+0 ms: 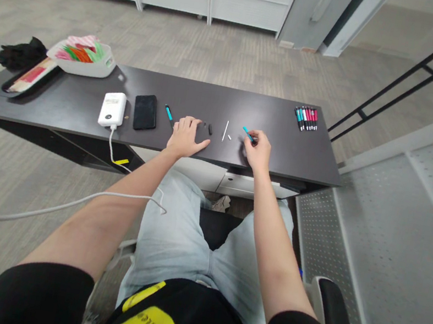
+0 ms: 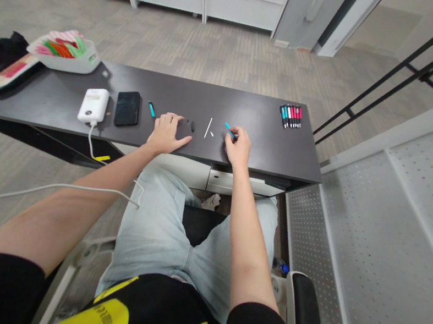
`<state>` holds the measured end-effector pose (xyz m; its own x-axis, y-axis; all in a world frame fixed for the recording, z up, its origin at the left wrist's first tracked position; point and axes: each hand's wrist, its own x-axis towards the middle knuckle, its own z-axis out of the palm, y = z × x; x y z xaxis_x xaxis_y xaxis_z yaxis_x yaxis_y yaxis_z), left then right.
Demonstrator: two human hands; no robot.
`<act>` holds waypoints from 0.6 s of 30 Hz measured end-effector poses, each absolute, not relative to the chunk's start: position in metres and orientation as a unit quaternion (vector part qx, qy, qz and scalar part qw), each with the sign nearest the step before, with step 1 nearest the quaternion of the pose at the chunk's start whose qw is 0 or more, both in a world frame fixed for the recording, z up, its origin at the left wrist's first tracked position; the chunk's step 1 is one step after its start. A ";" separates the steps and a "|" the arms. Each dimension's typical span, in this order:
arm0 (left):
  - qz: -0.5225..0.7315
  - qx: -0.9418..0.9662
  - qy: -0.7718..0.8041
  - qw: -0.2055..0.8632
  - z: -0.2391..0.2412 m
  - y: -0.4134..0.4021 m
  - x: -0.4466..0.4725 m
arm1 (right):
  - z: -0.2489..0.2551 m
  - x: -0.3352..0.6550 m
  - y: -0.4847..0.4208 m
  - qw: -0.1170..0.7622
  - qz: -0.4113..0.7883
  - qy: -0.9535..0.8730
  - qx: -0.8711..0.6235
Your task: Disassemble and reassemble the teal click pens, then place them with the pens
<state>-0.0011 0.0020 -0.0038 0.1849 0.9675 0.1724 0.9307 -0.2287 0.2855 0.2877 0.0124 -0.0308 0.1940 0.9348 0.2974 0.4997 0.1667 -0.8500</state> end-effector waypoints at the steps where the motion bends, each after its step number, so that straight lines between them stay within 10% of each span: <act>1: 0.154 0.768 0.619 0.056 -0.003 0.002 -0.001 | -0.031 0.287 0.012 0.466 0.216 -0.604 -0.609; 18: 0.179 0.772 0.607 0.061 -0.001 0.000 -0.001 | 0.021 0.370 -0.082 0.364 0.212 -0.722 -0.549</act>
<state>-0.0015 0.0003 -0.0010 0.1993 0.9589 0.2018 0.9154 -0.2557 0.3109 0.3696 -0.0817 0.0213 -0.1315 0.9471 0.2926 0.6376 0.3068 -0.7066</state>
